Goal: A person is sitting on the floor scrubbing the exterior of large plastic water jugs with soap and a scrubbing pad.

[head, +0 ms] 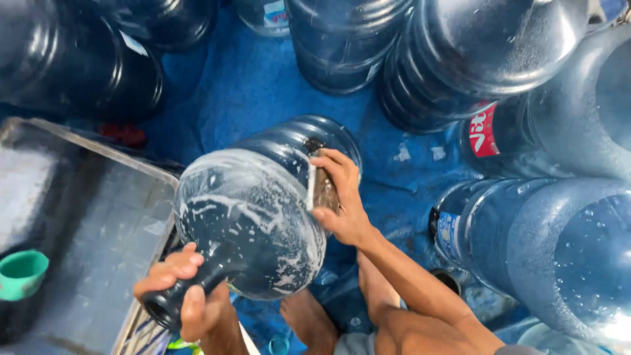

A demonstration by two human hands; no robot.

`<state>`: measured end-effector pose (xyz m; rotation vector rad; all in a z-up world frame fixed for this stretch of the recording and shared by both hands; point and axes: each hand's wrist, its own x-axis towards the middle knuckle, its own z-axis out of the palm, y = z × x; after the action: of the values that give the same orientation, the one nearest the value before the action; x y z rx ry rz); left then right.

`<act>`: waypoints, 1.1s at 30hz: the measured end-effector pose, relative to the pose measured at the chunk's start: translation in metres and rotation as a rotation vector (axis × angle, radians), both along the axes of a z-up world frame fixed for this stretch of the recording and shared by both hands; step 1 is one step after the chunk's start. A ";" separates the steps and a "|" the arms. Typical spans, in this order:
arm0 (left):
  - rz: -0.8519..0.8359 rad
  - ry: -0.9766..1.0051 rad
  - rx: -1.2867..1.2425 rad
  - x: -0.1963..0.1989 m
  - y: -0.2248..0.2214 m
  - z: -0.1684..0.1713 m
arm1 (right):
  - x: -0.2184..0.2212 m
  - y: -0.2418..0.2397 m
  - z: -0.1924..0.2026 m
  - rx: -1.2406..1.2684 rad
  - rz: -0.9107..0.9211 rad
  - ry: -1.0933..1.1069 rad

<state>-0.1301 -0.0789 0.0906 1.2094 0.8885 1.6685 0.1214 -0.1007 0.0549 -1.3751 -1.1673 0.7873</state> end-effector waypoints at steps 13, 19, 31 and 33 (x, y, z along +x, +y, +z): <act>-0.188 0.123 0.042 -0.049 -0.003 -0.037 | 0.005 -0.005 -0.061 -0.072 -0.164 -0.147; -0.205 0.117 0.083 -0.039 -0.005 -0.036 | -0.015 -0.029 -0.048 -0.050 -0.086 0.023; -0.348 0.287 0.020 -0.018 -0.015 0.006 | 0.041 0.007 -0.051 -0.177 -0.123 -0.161; -0.352 0.267 0.016 -0.013 -0.013 0.008 | 0.050 0.010 -0.043 -0.163 -0.105 -0.170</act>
<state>-0.1435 -0.0920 0.0981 1.5265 0.7670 1.2545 0.1718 -0.0905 0.0115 -1.6513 -1.1703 0.7144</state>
